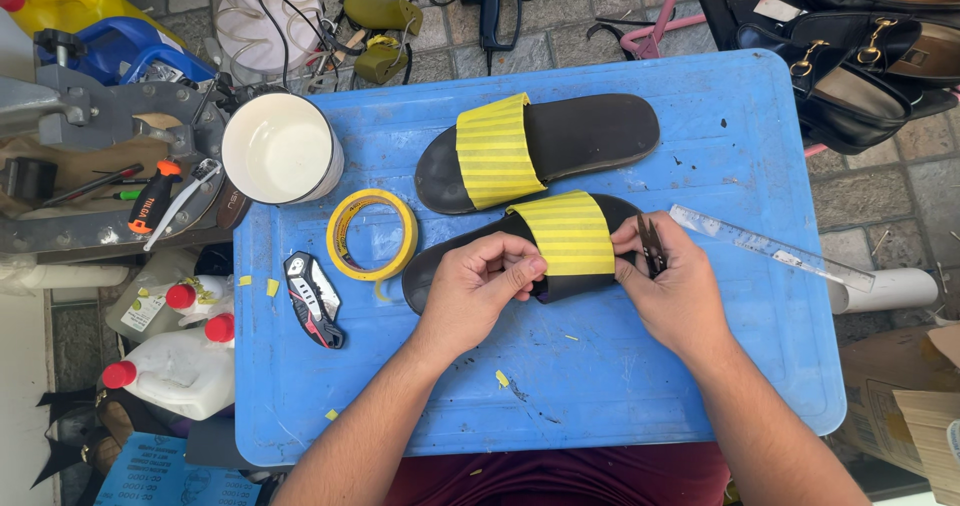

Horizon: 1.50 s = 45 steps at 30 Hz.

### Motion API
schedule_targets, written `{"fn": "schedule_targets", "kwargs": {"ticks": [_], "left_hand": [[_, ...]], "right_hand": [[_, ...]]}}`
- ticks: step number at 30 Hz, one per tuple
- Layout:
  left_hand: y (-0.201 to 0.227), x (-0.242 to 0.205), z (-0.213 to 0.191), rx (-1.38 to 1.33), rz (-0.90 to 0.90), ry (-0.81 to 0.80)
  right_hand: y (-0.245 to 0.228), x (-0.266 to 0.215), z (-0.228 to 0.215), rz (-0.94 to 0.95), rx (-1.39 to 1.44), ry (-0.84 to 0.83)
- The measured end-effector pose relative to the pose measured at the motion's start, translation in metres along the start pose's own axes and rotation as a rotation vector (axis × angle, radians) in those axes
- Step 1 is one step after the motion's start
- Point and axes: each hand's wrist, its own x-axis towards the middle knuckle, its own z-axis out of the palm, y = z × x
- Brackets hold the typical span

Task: The person applies yellow masking tape across the top strap of a pair of black slide sandals. They repeatedly measure, cut, and press down strips of tape to cover the strap area on both sandals.

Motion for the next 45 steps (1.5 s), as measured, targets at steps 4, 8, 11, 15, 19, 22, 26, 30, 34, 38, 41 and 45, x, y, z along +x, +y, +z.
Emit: {"fn": "schedule_targets", "kwargs": {"ticks": [4,8,11,15,19,22,26,30,34,38,41,45], "left_hand": [[-0.001,0.000,0.000,-0.011,0.008,0.002],[-0.001,0.001,-0.001,-0.016,0.007,0.004],[-0.001,0.001,-0.001,-0.009,-0.005,0.007],[-0.001,0.000,-0.001,0.017,-0.005,0.012],[-0.001,0.001,-0.001,-0.001,-0.008,0.007],[0.000,0.000,-0.003,-0.027,-0.019,-0.007],[0.000,0.002,-0.004,-0.001,-0.026,-0.025],[0.000,0.004,0.000,0.046,-0.008,-0.005],[0.001,0.004,0.004,0.097,-0.033,0.023],[0.000,0.006,0.002,0.109,-0.014,-0.021],[-0.001,0.007,0.002,0.099,-0.035,-0.036],[0.003,0.007,0.005,0.096,-0.050,-0.020]], "right_hand": [[-0.006,-0.007,0.001,0.050,-0.153,0.098],[-0.009,-0.019,0.000,0.089,-0.047,0.242],[-0.002,-0.029,0.000,-0.123,-0.214,0.221],[0.012,-0.027,0.004,0.230,0.133,0.061],[0.014,-0.016,-0.002,0.409,0.361,-0.055],[0.008,-0.010,-0.005,0.451,0.348,-0.086],[0.000,-0.008,-0.005,0.434,0.281,-0.095],[-0.001,-0.003,-0.004,0.447,0.237,-0.160],[0.002,0.000,-0.004,0.446,0.260,-0.182],[0.006,0.000,-0.004,0.421,0.282,-0.189],[0.008,0.000,-0.004,0.428,0.299,-0.181],[0.008,-0.001,-0.002,0.422,0.296,-0.173]]}}
